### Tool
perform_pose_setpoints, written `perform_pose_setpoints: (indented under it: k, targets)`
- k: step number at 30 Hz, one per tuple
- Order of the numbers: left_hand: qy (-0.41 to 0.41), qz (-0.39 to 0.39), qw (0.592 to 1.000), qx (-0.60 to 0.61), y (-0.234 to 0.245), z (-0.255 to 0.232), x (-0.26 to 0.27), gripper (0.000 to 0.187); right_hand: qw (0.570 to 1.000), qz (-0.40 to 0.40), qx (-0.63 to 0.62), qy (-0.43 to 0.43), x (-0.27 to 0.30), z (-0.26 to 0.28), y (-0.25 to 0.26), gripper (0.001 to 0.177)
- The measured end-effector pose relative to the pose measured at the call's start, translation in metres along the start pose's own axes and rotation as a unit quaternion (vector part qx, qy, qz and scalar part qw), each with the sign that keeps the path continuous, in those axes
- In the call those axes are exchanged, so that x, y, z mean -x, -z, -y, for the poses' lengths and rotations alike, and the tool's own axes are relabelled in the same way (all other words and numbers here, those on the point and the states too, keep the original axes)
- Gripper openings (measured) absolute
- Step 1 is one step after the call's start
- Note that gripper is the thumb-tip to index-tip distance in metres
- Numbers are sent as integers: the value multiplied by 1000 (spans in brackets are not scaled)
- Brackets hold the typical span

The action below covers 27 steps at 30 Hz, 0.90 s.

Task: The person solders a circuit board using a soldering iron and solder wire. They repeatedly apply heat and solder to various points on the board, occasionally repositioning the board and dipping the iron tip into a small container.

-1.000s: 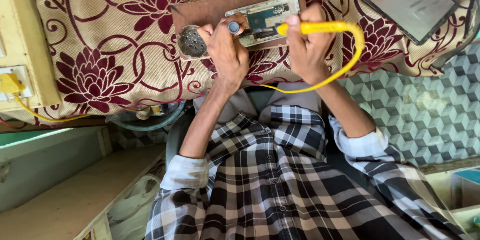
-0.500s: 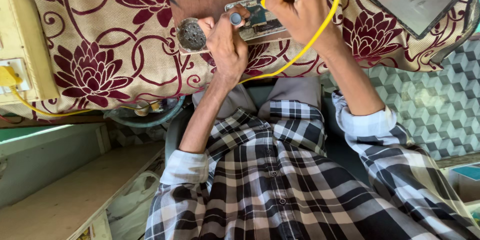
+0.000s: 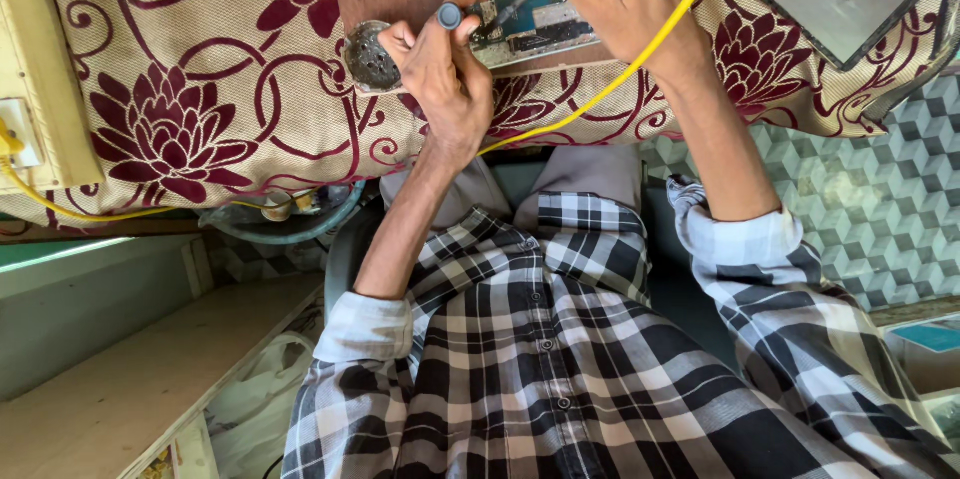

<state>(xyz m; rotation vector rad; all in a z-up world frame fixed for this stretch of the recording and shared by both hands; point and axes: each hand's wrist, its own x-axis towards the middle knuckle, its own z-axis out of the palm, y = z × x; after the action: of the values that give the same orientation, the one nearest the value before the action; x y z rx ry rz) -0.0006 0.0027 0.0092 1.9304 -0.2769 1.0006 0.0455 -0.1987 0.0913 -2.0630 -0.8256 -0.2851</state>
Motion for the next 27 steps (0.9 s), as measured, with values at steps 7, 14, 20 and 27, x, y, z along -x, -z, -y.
perform_pose_setpoints:
  k: [7, 14, 20, 27]
  targets:
    - [-4, -12, 999, -32, -2, 0, 0, 22, 1000, 17, -17, -3, -6, 18, 4, 22]
    - [5, 0, 998, -57, -1, 1, 3, 22, 997, 72, 15, -20, -4, 32, 10, 16]
    - [10, -8, 998, -57, -7, 6, 4, 24, 1000, 0, 10, 20, -3, 18, 0, 16]
    - [1, -21, 995, -102, -11, 3, 3, 25, 999, 29, -22, -6, -5, 13, 3, 13]
